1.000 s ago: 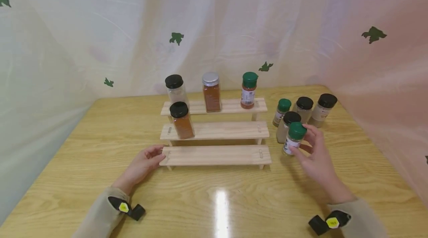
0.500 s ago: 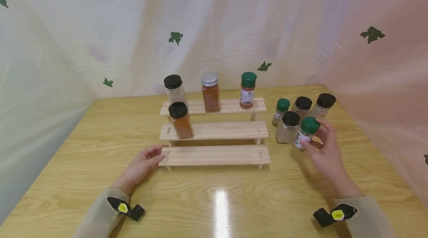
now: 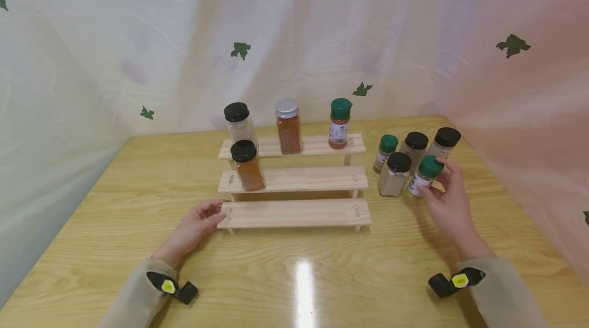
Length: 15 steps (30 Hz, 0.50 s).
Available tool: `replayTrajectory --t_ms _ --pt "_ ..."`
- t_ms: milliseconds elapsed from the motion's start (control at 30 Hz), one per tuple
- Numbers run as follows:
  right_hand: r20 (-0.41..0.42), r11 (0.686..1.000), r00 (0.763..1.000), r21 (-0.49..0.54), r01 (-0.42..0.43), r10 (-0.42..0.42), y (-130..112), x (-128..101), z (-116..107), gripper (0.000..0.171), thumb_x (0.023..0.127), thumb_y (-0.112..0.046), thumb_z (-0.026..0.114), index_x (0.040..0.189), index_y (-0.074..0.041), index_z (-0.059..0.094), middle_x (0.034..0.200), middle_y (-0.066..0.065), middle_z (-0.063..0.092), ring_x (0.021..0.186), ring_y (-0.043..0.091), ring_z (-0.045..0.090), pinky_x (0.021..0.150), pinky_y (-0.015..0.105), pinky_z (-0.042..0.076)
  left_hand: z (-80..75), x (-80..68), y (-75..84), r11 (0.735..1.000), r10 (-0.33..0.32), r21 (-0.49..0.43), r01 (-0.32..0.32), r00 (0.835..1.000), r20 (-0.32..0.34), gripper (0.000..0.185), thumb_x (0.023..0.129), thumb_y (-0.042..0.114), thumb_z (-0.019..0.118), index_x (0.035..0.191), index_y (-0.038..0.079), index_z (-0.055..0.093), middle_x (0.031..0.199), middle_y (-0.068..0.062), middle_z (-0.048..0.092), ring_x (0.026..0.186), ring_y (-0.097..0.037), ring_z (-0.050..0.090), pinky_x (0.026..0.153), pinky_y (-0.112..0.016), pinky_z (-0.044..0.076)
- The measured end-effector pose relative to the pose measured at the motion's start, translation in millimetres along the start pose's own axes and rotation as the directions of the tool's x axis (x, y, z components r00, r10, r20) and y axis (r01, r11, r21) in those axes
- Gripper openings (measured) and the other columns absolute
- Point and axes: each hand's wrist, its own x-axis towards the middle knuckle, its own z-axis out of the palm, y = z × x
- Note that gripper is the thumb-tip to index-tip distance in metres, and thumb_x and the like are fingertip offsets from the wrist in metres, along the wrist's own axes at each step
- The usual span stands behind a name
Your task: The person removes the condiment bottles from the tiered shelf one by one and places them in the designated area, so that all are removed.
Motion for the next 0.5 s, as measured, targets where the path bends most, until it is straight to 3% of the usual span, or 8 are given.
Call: replayTrajectory --t_ms 133,333,500 --pt "0.012 0.999 0.999 -0.015 -0.039 0.039 3.7 5.9 1.6 0.074 0.085 0.013 0.058 0.143 -0.008 0.017 0.111 -0.018 0.037 0.099 -0.017 0.037 0.075 -0.002 0.037 0.6 -0.9 0.4 1.000 -0.001 -0.006 0.001 1.000 -0.002 0.044 0.092 0.003 0.057 0.131 -0.012 0.043 0.098 0.002 0.052 0.082 -0.002 0.050 0.069 -0.016 0.047" --pt "0.018 0.998 0.998 -0.010 -0.056 0.056 5.8 10.6 3.8 0.073 0.086 0.013 0.056 0.142 -0.009 0.016 0.109 -0.018 0.037 0.096 -0.016 0.037 0.074 -0.002 0.036 1.5 -1.2 0.3 1.000 -0.003 -0.016 0.003 1.000 -0.007 0.044 0.092 0.002 0.057 0.131 -0.012 0.043 0.097 0.002 0.053 0.082 -0.002 0.051 0.070 -0.016 0.047" --pt "0.035 0.995 0.995 -0.040 -0.096 0.097 8.5 13.6 3.3 0.073 0.088 0.009 0.056 0.144 -0.012 0.014 0.119 0.008 0.044 0.102 -0.009 0.041 0.074 -0.001 0.036 1.1 -0.6 0.4 1.000 -0.003 -0.025 0.003 1.000 -0.003 0.043 0.092 0.001 0.056 0.131 -0.012 0.043 0.097 0.002 0.053 0.082 -0.002 0.052 0.070 -0.016 0.047"
